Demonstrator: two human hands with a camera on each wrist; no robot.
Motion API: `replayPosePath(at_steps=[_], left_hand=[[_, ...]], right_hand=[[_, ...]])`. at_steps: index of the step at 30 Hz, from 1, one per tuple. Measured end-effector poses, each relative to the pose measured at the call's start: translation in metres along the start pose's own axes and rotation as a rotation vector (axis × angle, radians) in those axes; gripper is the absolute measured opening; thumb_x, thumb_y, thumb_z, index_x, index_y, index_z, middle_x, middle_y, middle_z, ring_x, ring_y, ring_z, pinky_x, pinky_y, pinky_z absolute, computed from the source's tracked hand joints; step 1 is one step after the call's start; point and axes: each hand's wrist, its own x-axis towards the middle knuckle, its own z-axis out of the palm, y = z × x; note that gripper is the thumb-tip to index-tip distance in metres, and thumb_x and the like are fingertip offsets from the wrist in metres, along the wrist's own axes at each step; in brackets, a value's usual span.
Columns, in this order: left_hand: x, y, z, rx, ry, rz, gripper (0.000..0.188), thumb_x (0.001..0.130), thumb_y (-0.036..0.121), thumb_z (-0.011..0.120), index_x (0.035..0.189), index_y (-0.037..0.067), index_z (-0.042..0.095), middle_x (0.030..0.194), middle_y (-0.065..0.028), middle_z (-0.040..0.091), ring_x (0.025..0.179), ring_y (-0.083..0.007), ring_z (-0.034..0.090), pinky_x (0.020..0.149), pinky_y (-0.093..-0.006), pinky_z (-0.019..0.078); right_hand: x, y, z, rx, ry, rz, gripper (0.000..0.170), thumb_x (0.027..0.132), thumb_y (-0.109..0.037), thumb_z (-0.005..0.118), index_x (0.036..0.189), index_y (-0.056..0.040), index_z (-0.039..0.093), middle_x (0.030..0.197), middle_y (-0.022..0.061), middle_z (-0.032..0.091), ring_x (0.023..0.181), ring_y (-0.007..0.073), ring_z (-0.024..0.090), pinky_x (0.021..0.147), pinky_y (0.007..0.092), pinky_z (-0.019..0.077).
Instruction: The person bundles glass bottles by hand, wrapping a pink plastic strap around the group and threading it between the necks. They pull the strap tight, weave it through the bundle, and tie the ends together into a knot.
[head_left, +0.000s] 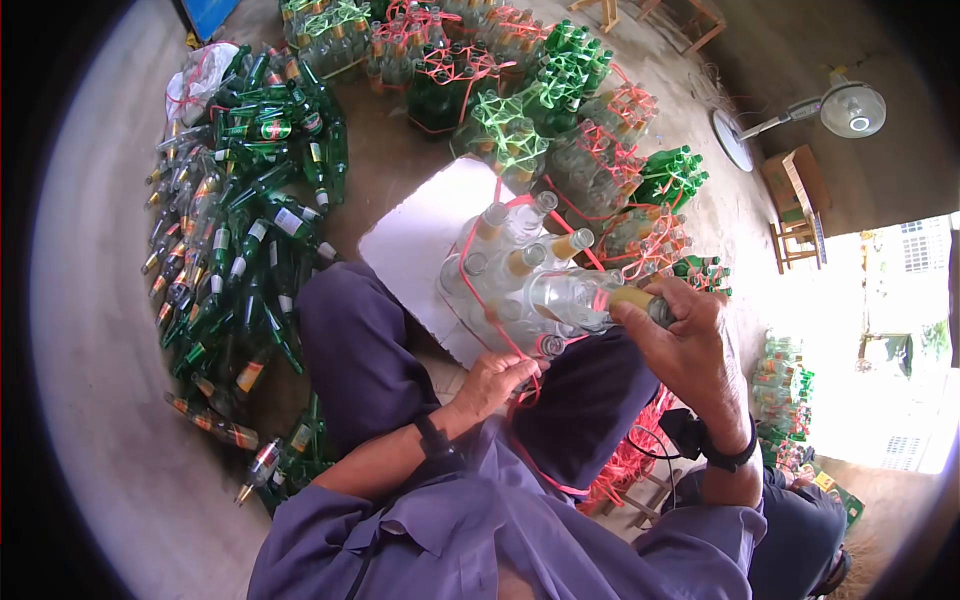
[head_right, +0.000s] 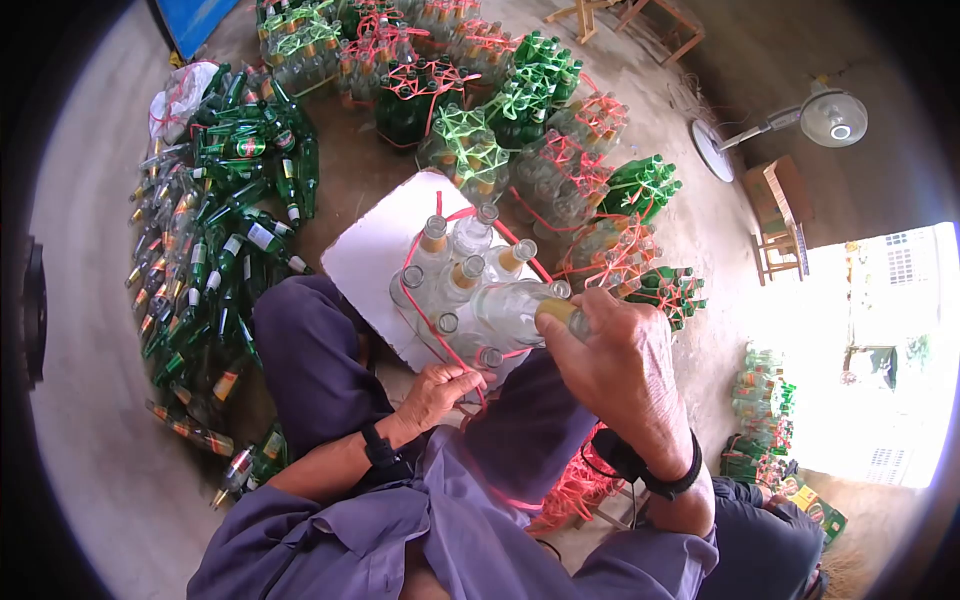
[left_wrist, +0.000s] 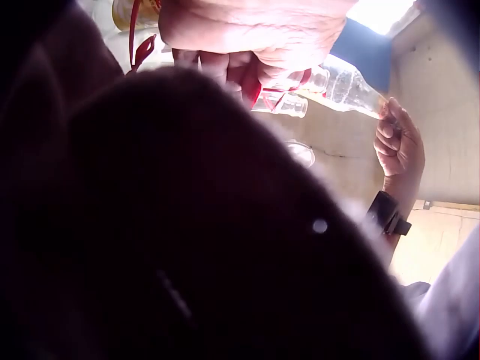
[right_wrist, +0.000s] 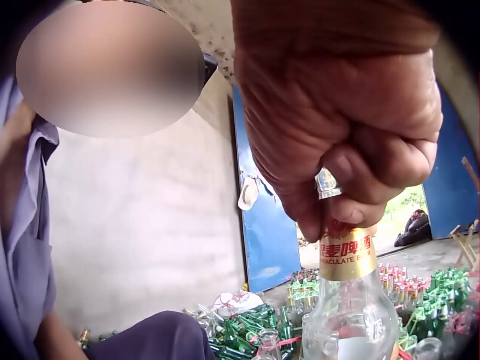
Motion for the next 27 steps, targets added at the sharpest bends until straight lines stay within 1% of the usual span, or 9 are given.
replayPosePath(at_steps=[2, 4, 6, 9, 12, 19, 21, 25, 27], left_hand=[[0.002, -0.003, 0.0, 0.002, -0.008, -0.026, 0.027, 0.101, 0.02, 0.058, 0.099, -0.003, 0.073, 0.11, -0.0062, 0.075, 0.095, -0.0119, 0.065, 0.089, -0.0281, 0.0529], [0.005, -0.013, 0.002, -0.054, 0.008, 0.1, 0.03, 0.1, 0.025, 0.06, 0.114, 0.003, 0.075, 0.07, 0.006, 0.059, 0.063, -0.0024, 0.049, 0.06, -0.0212, 0.0421], [0.005, -0.014, 0.003, -0.069, 0.008, 0.096, 0.03, 0.1, 0.025, 0.06, 0.113, 0.003, 0.075, 0.07, 0.0059, 0.059, 0.063, -0.0024, 0.05, 0.06, -0.0213, 0.0424], [0.006, -0.012, 0.004, -0.069, 0.016, 0.114, 0.03, 0.1, 0.025, 0.06, 0.112, 0.002, 0.075, 0.07, 0.0056, 0.06, 0.063, -0.0024, 0.05, 0.059, -0.0216, 0.0428], [0.005, -0.009, 0.003, -0.06, 0.015, 0.13, 0.029, 0.1, 0.025, 0.06, 0.111, 0.002, 0.075, 0.07, 0.0054, 0.061, 0.061, -0.0025, 0.05, 0.058, -0.0218, 0.043], [0.003, -0.006, 0.002, 0.026, 0.025, 0.142, 0.029, 0.101, 0.024, 0.061, 0.112, 0.003, 0.075, 0.067, 0.0053, 0.057, 0.058, -0.0036, 0.047, 0.055, -0.0223, 0.0398], [0.001, -0.002, 0.002, 0.018, 0.022, 0.14, 0.029, 0.101, 0.025, 0.06, 0.112, 0.003, 0.075, 0.066, 0.0053, 0.056, 0.058, -0.0036, 0.047, 0.055, -0.0223, 0.0393], [0.006, -0.012, 0.002, -0.032, 0.004, 0.124, 0.029, 0.101, 0.025, 0.06, 0.113, 0.003, 0.075, 0.065, 0.0052, 0.055, 0.059, -0.0037, 0.047, 0.056, -0.0222, 0.0392], [0.006, -0.011, 0.0, 0.011, 0.008, 0.132, 0.03, 0.101, 0.025, 0.06, 0.113, 0.002, 0.075, 0.065, 0.0051, 0.056, 0.059, -0.0037, 0.047, 0.056, -0.0223, 0.0395]], right_hand=[[0.004, -0.01, -0.007, -0.091, -0.029, -0.015, 0.025, 0.083, -0.02, 0.076, 0.088, 0.0029, 0.068, 0.069, 0.0206, 0.064, 0.064, 0.0378, 0.066, 0.059, 0.0436, 0.0497], [0.007, -0.019, -0.016, -0.184, -0.059, -0.031, 0.026, 0.083, -0.021, 0.076, 0.088, 0.0026, 0.068, 0.073, 0.0198, 0.065, 0.066, 0.0378, 0.066, 0.061, 0.044, 0.0497], [0.011, -0.023, -0.021, -0.391, -0.124, -0.21, 0.024, 0.085, -0.021, 0.072, 0.086, 0.002, 0.067, 0.083, 0.0186, 0.066, 0.072, 0.0374, 0.066, 0.065, 0.044, 0.0509], [0.018, -0.028, -0.017, -0.5, -0.245, -0.295, 0.02, 0.085, -0.018, 0.068, 0.084, 0.0021, 0.066, 0.091, 0.0177, 0.065, 0.078, 0.0363, 0.067, 0.069, 0.0428, 0.0526], [0.027, -0.033, -0.01, -0.659, -0.338, -0.382, 0.016, 0.084, -0.013, 0.065, 0.084, 0.0025, 0.065, 0.087, 0.0177, 0.066, 0.076, 0.0362, 0.068, 0.068, 0.045, 0.0535], [0.042, -0.028, -0.009, -0.582, -0.434, -0.415, 0.018, 0.08, -0.012, 0.065, 0.071, 0.0032, 0.066, 0.07, 0.0199, 0.065, 0.07, 0.0362, 0.068, 0.066, 0.0486, 0.0538], [0.054, -0.025, -0.01, -0.572, -0.457, -0.363, 0.022, 0.078, -0.014, 0.067, 0.066, 0.004, 0.064, 0.069, 0.0237, 0.062, 0.072, 0.0393, 0.067, 0.067, 0.0487, 0.0531], [0.072, -0.019, -0.018, -0.472, -0.46, -0.28, 0.022, 0.075, -0.015, 0.068, 0.069, 0.0057, 0.064, 0.071, 0.0267, 0.06, 0.075, 0.0441, 0.064, 0.068, 0.0499, 0.052], [0.075, -0.016, -0.017, -0.514, -0.545, -0.177, 0.028, 0.076, -0.024, 0.078, 0.084, 0.0018, 0.07, 0.074, 0.0223, 0.065, 0.079, 0.0406, 0.066, 0.074, 0.0479, 0.0528]])
